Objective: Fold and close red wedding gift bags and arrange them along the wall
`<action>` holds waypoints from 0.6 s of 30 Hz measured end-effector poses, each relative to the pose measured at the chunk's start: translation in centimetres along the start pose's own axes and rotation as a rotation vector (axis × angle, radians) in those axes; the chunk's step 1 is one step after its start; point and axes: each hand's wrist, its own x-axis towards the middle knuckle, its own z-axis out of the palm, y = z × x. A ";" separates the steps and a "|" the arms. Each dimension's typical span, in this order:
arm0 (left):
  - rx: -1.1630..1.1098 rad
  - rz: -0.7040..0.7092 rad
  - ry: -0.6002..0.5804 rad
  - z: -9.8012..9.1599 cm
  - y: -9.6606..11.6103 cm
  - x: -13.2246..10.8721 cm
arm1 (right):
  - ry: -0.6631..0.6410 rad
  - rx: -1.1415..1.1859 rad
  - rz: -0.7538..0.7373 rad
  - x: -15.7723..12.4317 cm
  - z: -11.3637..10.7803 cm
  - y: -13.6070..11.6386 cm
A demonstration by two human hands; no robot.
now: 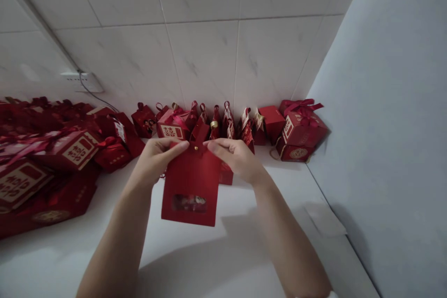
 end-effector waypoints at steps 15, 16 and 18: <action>-0.503 -0.045 0.293 0.5 -2.3 2.8 | -0.007 0.187 0.122 1.3 1.7 1.4; -0.525 -0.074 0.246 0.6 -2.3 2.9 | 0.024 0.210 0.135 1.4 1.6 1.5; -0.534 -0.115 0.116 0.8 -2.3 2.7 | 0.111 0.311 0.162 1.9 1.4 1.8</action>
